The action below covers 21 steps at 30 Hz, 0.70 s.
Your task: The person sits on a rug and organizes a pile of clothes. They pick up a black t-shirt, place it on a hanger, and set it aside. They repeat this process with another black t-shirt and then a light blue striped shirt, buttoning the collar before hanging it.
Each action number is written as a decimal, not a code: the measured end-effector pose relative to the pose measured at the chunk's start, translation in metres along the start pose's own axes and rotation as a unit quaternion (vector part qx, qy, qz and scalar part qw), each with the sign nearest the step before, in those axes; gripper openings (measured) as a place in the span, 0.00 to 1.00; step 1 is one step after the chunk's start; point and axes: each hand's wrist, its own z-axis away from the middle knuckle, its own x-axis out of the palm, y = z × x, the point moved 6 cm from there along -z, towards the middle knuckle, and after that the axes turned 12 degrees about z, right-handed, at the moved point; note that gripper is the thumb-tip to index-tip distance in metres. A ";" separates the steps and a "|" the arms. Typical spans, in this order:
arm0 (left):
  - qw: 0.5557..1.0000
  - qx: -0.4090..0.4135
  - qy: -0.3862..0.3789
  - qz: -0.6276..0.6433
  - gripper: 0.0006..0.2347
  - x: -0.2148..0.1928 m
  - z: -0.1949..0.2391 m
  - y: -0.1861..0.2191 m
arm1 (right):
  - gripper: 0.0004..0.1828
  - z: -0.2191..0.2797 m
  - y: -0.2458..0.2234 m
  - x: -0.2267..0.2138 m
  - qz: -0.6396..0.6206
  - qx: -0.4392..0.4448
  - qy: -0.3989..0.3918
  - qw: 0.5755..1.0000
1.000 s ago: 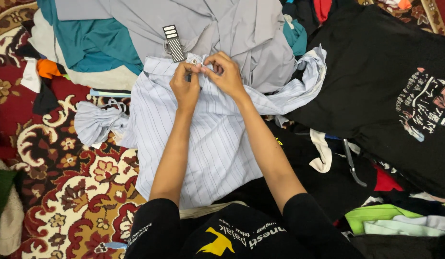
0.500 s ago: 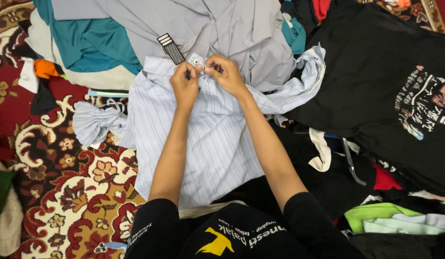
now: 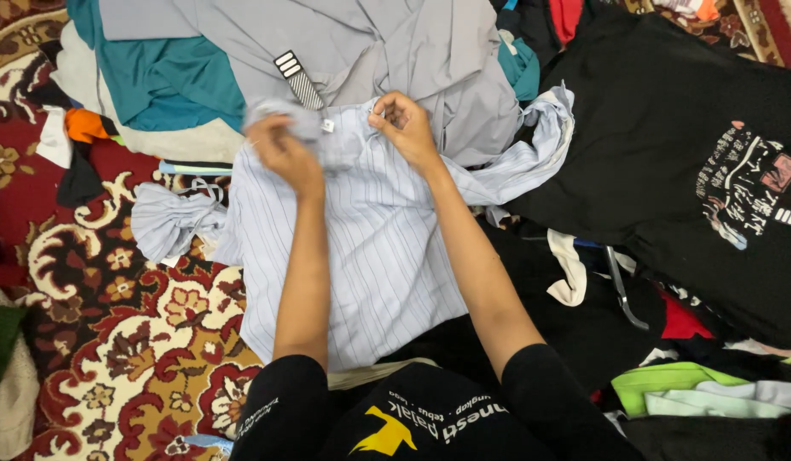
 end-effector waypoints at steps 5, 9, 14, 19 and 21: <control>0.979 -0.054 0.195 -0.004 0.09 -0.062 -0.029 0.007 | 0.07 -0.002 0.007 0.000 -0.022 0.003 0.033 0.999; 0.951 -0.157 0.251 -0.085 0.34 -0.118 -0.023 -0.073 | 0.15 0.002 -0.016 0.000 0.031 -0.002 0.009 0.999; 0.960 -0.183 0.147 -0.152 0.28 -0.079 -0.028 -0.031 | 0.26 0.006 -0.018 0.003 -0.016 0.013 -0.013 1.000; 0.964 -0.155 -0.049 -0.211 0.13 -0.055 -0.027 -0.047 | 0.23 0.012 -0.018 0.007 -0.043 0.016 -0.017 0.999; 0.941 -0.211 -0.063 -0.258 0.09 -0.052 -0.028 -0.048 | 0.34 0.015 -0.015 0.004 0.120 -0.041 0.028 0.992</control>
